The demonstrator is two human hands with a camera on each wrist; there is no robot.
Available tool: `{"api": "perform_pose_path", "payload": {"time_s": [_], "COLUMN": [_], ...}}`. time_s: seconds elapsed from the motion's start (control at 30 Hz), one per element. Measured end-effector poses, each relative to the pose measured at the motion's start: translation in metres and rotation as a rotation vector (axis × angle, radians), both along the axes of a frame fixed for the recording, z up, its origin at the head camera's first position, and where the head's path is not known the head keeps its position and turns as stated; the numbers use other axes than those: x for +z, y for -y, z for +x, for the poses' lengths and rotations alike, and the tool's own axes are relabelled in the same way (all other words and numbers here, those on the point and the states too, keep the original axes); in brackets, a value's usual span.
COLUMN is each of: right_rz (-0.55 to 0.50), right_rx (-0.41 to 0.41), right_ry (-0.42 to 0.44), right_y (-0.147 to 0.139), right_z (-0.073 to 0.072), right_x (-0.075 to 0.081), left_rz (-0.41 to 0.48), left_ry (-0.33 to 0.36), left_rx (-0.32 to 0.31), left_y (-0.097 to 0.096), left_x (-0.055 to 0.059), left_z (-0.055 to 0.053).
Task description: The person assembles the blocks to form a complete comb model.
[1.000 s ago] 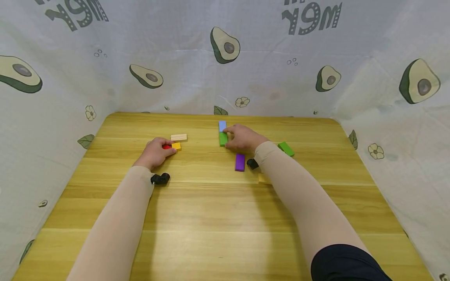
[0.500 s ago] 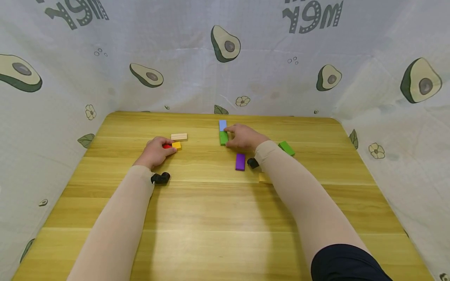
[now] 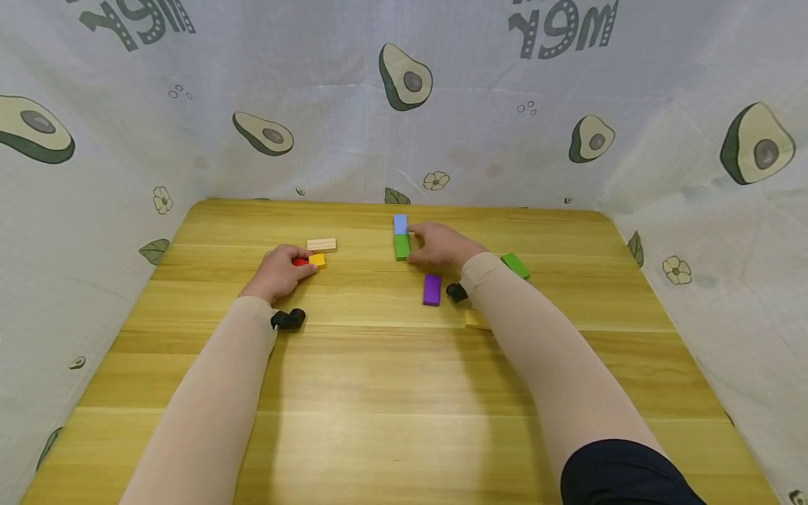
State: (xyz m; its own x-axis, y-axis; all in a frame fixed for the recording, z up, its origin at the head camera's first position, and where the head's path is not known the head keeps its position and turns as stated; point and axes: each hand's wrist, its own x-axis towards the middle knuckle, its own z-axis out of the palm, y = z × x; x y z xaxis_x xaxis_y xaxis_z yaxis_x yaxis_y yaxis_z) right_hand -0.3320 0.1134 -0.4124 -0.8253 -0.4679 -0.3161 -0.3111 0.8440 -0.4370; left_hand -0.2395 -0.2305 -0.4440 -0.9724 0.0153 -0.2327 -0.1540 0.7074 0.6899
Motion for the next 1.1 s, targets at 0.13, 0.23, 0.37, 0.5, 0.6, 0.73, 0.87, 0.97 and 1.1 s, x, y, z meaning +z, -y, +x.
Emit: {"api": "perform_pose_path", "payload": {"time_s": [0.13, 0.23, 0.37, 0.5, 0.6, 0.73, 0.87, 0.97, 1.1], "right_rz": [-0.007, -0.002, 0.017, 0.043, 0.060, 0.067, 0.068, 0.066, 0.056], "right_rx": [-0.007, 0.003, 0.031, 0.048, 0.064, 0.085, 0.098, 0.088, 0.063], "right_ry": [0.025, 0.036, 0.036, 0.043, 0.043, 0.033, 0.016, 0.020, 0.035], "right_y": [-0.002, -0.005, -0.010, -0.014, -0.017, -0.024, -0.034, -0.041, -0.049], "right_z": [0.002, 0.004, 0.005, 0.006, 0.008, 0.013, 0.017, 0.019, 0.022], "right_x": [0.003, 0.004, 0.007, 0.009, 0.012, 0.014, 0.015, 0.014, 0.013], "left_rz": [-0.001, -0.002, -0.005, -0.009, -0.009, -0.007, -0.008, -0.007, -0.005], "left_ry": [-0.003, -0.003, -0.001, -0.001, -0.001, 0.001, 0.003, 0.007, 0.012], "left_rx": [-0.002, -0.003, -0.004, -0.006, -0.006, -0.007, -0.007, -0.005, -0.008], "left_y": [0.001, 0.000, -0.001, 0.000, 0.000, -0.001, -0.002, -0.003, -0.003], "left_x": [0.000, 0.000, 0.000, 0.000, 0.001, 0.002, 0.003, 0.005, 0.006], "left_z": [0.000, -0.001, -0.001, 0.000, 0.001, 0.002, 0.003, 0.004, 0.004]}}
